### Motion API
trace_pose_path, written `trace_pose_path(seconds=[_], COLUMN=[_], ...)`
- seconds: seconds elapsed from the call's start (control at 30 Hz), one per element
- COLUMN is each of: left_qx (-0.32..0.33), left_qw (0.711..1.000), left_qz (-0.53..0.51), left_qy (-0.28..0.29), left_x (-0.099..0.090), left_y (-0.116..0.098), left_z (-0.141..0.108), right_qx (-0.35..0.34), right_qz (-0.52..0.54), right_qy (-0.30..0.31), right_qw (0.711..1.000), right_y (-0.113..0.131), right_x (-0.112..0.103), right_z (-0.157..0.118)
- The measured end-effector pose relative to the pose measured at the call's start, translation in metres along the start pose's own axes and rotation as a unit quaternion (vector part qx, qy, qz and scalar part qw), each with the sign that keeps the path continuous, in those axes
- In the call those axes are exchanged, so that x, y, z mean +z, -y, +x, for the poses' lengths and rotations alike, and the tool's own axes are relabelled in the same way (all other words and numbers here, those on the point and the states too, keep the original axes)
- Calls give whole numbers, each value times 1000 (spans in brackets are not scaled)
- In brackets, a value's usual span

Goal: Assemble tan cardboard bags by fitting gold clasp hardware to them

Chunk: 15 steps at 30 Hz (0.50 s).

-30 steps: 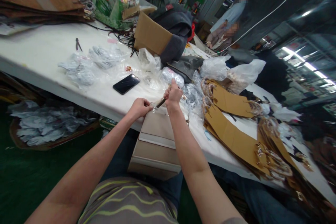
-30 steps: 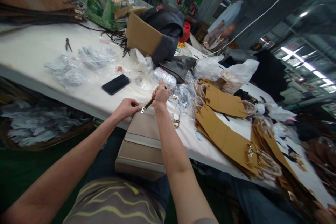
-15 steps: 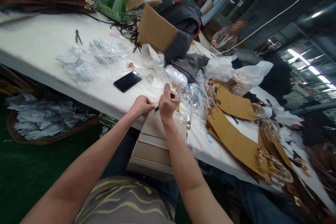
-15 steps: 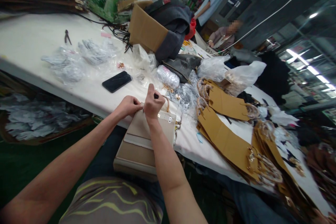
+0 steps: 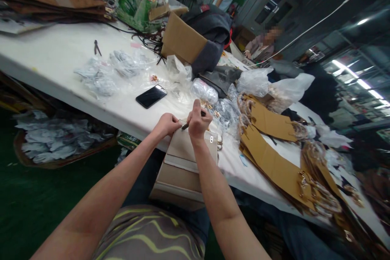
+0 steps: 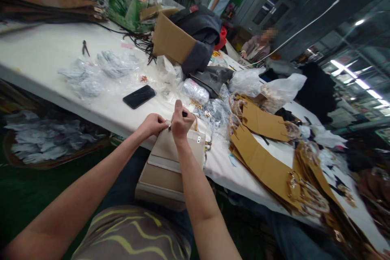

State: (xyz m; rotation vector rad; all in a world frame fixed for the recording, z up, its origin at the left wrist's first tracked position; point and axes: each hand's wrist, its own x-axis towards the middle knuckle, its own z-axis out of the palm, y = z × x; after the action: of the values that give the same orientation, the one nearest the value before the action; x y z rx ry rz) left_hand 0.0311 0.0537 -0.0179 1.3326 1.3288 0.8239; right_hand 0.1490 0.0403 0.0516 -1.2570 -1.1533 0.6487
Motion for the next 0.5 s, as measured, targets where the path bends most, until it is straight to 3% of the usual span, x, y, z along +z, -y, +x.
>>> trace_pose_path(seconds=[0.1,0.3,0.4,0.5], left_qx=[24,42,22,-2], left_qw=[1000,998,999,999], left_qz=[5,45,36,31], left_qy=[2,13,10,-8], left_x=[-1,0,2,2], left_y=[2,4,2,-2], left_z=[0,4,3,0], right_qx=[-18,-116,-72,33], right_qz=[-44,-84,-27,103], right_qy=[8,-44,-26,-41], right_qw=[999,989,997,993], right_y=[-1,-6,-9,-7], right_x=[3,0,0,-15], right_z=[-9,-28,-21,6])
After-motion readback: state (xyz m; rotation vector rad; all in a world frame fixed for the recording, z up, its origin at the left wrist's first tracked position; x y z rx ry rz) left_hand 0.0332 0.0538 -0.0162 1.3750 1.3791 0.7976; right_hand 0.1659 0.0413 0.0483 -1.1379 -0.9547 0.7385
